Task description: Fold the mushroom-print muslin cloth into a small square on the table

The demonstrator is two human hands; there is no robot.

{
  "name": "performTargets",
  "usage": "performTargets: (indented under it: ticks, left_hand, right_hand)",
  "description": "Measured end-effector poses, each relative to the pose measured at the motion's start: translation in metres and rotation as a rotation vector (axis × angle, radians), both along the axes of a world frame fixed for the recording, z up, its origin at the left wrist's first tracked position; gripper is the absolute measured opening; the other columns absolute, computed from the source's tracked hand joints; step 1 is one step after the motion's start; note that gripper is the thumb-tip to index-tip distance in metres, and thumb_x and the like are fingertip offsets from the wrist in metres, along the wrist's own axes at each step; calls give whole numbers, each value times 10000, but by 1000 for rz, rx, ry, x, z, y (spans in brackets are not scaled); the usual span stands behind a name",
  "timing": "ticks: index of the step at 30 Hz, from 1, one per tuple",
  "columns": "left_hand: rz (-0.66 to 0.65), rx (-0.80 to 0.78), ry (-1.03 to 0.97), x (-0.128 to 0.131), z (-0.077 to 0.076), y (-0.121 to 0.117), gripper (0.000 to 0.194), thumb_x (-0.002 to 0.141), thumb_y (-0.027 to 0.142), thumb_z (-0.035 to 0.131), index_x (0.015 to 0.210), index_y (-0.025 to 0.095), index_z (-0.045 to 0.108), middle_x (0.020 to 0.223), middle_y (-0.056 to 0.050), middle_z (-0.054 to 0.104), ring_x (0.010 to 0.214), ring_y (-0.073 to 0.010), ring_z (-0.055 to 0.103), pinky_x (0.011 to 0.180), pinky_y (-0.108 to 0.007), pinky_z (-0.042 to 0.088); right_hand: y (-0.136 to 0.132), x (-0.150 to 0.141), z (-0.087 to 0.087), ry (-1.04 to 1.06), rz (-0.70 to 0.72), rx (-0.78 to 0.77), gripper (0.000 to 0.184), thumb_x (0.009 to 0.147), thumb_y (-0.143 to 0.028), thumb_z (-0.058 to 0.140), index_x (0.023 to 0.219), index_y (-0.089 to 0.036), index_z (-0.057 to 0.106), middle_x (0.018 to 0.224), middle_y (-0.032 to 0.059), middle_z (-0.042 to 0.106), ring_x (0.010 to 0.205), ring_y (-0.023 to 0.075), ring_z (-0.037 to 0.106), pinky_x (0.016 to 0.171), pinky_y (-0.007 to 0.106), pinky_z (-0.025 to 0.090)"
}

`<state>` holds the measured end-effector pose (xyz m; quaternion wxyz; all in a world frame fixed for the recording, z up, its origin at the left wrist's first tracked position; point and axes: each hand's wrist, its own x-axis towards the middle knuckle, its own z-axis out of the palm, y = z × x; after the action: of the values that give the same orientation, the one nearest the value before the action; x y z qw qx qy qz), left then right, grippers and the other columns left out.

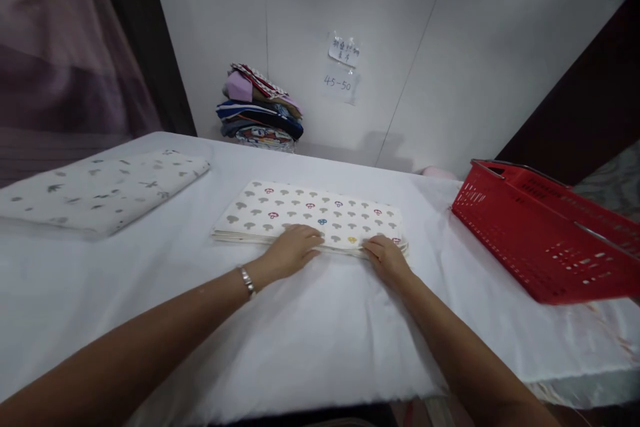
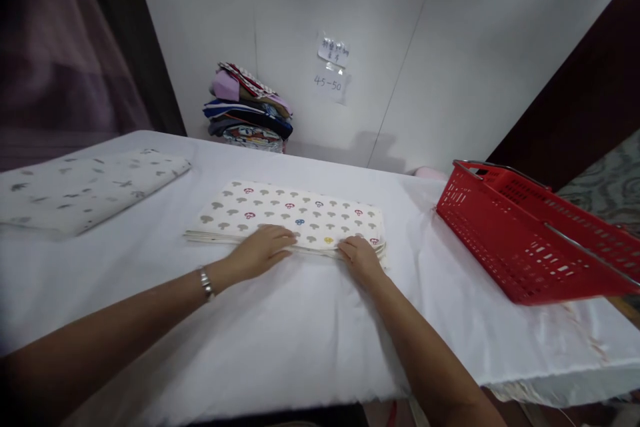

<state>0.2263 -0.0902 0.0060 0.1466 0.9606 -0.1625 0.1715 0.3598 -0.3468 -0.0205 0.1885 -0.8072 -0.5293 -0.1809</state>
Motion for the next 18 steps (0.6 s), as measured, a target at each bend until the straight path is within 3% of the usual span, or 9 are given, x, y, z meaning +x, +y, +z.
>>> performTargets:
  ticks: [3, 6, 10, 18]
  left_hand:
    - [10, -39, 20, 23, -6, -37, 181, 882, 264, 515, 1015, 212, 626, 1044, -40, 617, 986, -182, 531, 872, -346, 403]
    - [54, -62, 38, 39, -16, -55, 149, 885, 253, 511, 910, 208, 651, 939, -25, 622, 894, -166, 536, 803, -317, 411]
    - [105, -61, -8, 48, -25, -59, 222, 917, 244, 455, 852, 214, 664, 857, -14, 620, 827, -154, 528, 736, -295, 397]
    - [124, 140, -265, 48, -31, -62, 177, 881, 113, 475, 828, 179, 630, 834, -24, 596, 807, -154, 490, 709, -292, 351]
  right_hand:
    - [-1, 1, -7, -22, -7, 53, 254, 934, -224, 422, 908, -175, 669, 812, 82, 630, 778, 187, 548, 698, 312, 430]
    - [-4, 3, -13, -48, 5, 85, 241, 931, -225, 427, 961, -172, 660, 869, 97, 636, 808, 194, 553, 714, 325, 440]
    - [-6, 6, -16, -10, 2, 112, 233, 924, -204, 435, 999, -182, 654, 889, 91, 636, 813, 195, 553, 713, 327, 441]
    - [-7, 8, -13, -104, -35, 128, 238, 892, -130, 454, 952, -204, 672, 898, 70, 629, 824, 183, 523, 721, 311, 390]
